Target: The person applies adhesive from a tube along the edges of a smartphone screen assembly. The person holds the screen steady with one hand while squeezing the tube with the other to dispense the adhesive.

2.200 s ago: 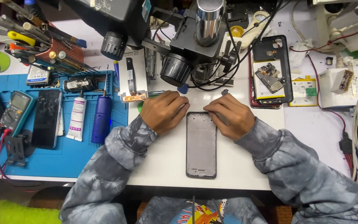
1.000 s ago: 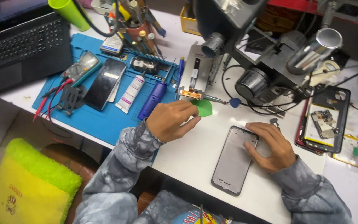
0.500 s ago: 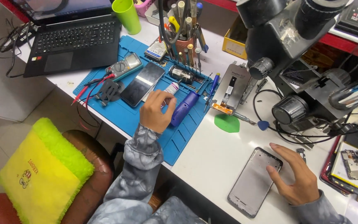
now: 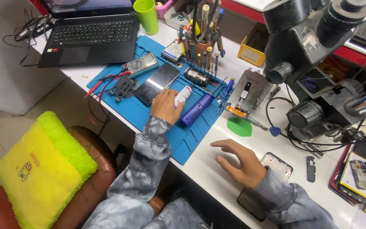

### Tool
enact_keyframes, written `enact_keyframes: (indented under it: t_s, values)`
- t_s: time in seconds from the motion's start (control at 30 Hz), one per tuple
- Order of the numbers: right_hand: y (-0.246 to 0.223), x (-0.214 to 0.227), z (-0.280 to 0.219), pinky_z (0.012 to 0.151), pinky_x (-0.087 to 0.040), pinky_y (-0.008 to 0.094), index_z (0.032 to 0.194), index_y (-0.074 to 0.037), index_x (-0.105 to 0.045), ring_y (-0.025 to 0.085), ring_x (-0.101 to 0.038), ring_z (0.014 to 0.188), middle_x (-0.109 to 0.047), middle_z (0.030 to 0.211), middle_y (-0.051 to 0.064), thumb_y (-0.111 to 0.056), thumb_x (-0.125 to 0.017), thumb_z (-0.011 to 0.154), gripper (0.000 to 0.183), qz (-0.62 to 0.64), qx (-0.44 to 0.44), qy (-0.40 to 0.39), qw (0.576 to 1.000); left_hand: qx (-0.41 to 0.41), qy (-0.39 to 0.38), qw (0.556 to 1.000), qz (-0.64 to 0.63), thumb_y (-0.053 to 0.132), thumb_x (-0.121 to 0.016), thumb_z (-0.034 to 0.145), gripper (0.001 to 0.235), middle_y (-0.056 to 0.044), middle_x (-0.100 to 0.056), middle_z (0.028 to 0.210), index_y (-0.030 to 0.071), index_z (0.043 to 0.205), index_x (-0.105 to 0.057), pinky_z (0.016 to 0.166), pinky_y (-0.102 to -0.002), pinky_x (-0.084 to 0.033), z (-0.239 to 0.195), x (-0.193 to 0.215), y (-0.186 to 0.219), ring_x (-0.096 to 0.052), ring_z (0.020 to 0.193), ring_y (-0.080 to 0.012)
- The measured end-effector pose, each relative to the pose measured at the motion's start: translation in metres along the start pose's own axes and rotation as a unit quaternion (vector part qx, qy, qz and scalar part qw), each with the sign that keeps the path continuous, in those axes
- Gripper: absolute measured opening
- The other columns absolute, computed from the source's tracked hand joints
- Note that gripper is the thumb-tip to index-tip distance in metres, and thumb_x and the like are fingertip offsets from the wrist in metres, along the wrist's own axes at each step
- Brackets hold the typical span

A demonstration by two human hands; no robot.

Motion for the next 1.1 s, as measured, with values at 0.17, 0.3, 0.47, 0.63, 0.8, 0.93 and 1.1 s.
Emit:
enact_keyframes:
  t_s: [0.17,0.3,0.47,0.63,0.8,0.93,1.1]
  values:
    - [0.009,-0.011,0.014,0.091,-0.060,0.046,0.120,-0.006,-0.066,0.031,-0.069,0.111,-0.072,0.117,0.013,-0.018,-0.064,0.089,0.034,0.068,-0.108,0.002,0.992,0.002,-0.012,0.991,-0.133,0.026,-0.064,0.095,0.026,-0.013,-0.062,0.101,0.008,0.113,-0.059,0.084,-0.049,-0.051,-0.020,0.028,-0.008,-0.063,0.096,-0.0349]
    - [0.014,-0.005,0.017,0.089,-0.060,0.052,0.122,-0.001,-0.067,0.036,-0.070,0.110,-0.074,0.114,0.022,-0.010,-0.068,0.086,0.037,0.178,-0.208,0.041,0.961,0.018,-0.045,0.960,-0.276,0.035,-0.059,0.102,0.041,-0.023,-0.066,0.106,0.004,0.129,-0.058,0.082,-0.047,-0.055,-0.037,0.040,-0.020,-0.067,0.100,-0.0405]
    - [0.025,0.002,0.009,0.083,-0.063,0.049,0.127,0.002,-0.062,0.030,-0.070,0.098,-0.072,0.107,0.024,-0.012,-0.069,0.086,0.044,0.273,-0.224,0.108,0.929,-0.093,-0.129,0.913,-0.376,0.028,-0.067,0.096,0.037,-0.024,-0.068,0.104,0.003,0.124,-0.064,0.079,-0.045,-0.056,-0.055,0.061,0.041,-0.070,0.097,-0.0374]
    - [0.037,0.023,-0.021,0.077,-0.065,0.050,0.128,0.009,-0.057,0.030,-0.070,0.087,-0.068,0.098,0.026,-0.013,-0.068,0.087,0.048,0.295,-0.192,0.218,0.910,-0.251,-0.207,0.862,-0.389,0.024,-0.071,0.094,0.029,-0.020,-0.069,0.098,0.002,0.114,-0.068,0.076,-0.041,-0.055,-0.055,0.046,0.118,-0.068,0.087,-0.0334]
    - [0.043,0.050,-0.074,0.070,-0.065,0.039,0.115,0.005,-0.071,0.022,-0.070,0.079,-0.075,0.094,0.022,-0.018,-0.068,0.089,0.035,0.164,-0.223,0.324,0.905,-0.336,-0.278,0.831,-0.346,0.025,-0.067,0.096,0.027,-0.019,-0.069,0.099,0.006,0.115,-0.069,0.077,-0.048,-0.056,-0.044,0.032,0.169,-0.068,0.085,-0.0389]
    - [0.049,0.062,-0.108,0.069,-0.064,0.034,0.112,0.002,-0.073,0.018,-0.069,0.080,-0.076,0.099,0.019,-0.018,-0.073,0.086,0.032,0.156,-0.231,0.366,0.888,-0.360,-0.322,0.804,-0.346,0.025,-0.066,0.096,0.029,-0.021,-0.070,0.097,0.003,0.115,-0.070,0.077,-0.047,-0.056,-0.039,0.020,0.206,-0.068,0.084,-0.0375]
    - [0.059,0.069,-0.125,0.070,-0.064,0.034,0.112,0.005,-0.068,0.020,-0.065,0.093,-0.070,0.108,0.019,-0.020,-0.081,0.076,0.045,0.203,-0.148,0.388,0.887,-0.365,-0.357,0.746,-0.428,0.032,-0.068,0.095,0.031,-0.014,-0.072,0.090,0.009,0.115,-0.069,0.066,-0.037,-0.057,-0.037,-0.004,0.240,-0.069,0.075,-0.0250]
Point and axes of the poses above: each hand's wrist, its own z-axis towards the middle knuckle, its own x-axis out of the back of the hand, y = z × x, the point moved 3 cm from there along z, towards the middle knuckle
